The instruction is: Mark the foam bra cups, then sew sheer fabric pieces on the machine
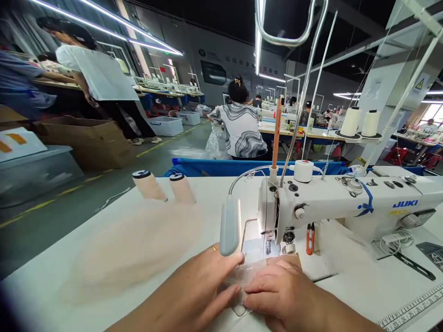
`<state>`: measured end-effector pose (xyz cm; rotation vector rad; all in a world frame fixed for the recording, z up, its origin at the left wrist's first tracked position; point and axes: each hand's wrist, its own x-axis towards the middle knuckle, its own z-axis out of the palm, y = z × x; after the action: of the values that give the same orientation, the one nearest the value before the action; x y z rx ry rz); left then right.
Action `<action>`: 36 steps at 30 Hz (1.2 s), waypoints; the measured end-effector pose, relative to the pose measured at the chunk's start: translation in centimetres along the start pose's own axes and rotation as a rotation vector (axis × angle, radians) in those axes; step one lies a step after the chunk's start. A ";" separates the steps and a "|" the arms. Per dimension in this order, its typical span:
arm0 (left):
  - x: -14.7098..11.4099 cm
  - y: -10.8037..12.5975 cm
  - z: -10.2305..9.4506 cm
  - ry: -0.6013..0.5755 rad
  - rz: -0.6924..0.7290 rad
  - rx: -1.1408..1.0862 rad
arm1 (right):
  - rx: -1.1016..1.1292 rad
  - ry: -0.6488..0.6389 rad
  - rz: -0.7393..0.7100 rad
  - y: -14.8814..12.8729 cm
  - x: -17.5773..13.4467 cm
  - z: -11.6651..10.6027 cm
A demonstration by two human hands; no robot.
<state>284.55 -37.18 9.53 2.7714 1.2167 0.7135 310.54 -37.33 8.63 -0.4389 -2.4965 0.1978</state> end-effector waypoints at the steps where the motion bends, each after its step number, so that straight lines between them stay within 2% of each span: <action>1: 0.5 -0.6 0.2 0.063 -0.013 -0.003 | 0.008 0.014 -0.015 0.1 -0.2 0.2; 3: 1.4 -1.4 1.1 0.156 -0.005 0.000 | 0.009 0.033 -0.033 0.5 -0.5 0.6; 7: 2.5 -1.6 2.7 0.229 0.059 0.008 | 0.023 0.014 -0.045 0.8 -0.8 1.1; 11: 2.6 -1.2 2.7 0.272 0.032 -0.067 | 0.117 0.020 -0.031 0.4 -0.7 0.4; 13: 2.4 -1.0 2.5 0.291 0.015 -0.111 | 0.143 0.102 0.060 0.0 -0.6 -0.3; 15: 2.2 -0.8 2.2 0.307 0.015 -0.146 | 0.104 0.188 0.237 -0.2 -0.6 -0.7; 17: 2.0 -0.6 2.1 0.310 0.033 -0.162 | 0.050 0.210 0.429 -0.2 -0.6 -0.8; 19: 1.7 -0.2 2.1 0.304 0.055 -0.182 | 0.047 0.178 0.529 -0.1 -0.6 -0.6; 23: 1.3 0.7 2.4 0.317 0.059 -0.229 | 0.070 0.209 0.440 0.2 -0.3 0.1; 27: 1.2 0.9 3.0 0.359 0.070 -0.117 | 0.015 0.280 0.353 0.2 0.0 0.3; 30: 1.5 0.6 2.9 0.389 0.132 -0.053 | -0.015 0.279 0.345 0.2 0.0 0.3; 33: 1.8 0.5 2.2 0.347 0.198 -0.006 | -0.033 0.247 0.355 0.3 0.0 0.5; 36: 1.8 0.6 1.5 0.307 0.197 -0.003 | -0.040 0.243 0.357 0.3 0.0 0.6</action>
<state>286.72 -36.10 9.04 2.8844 0.9817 1.1930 310.31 -37.06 8.03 -0.8715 -2.1728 0.2196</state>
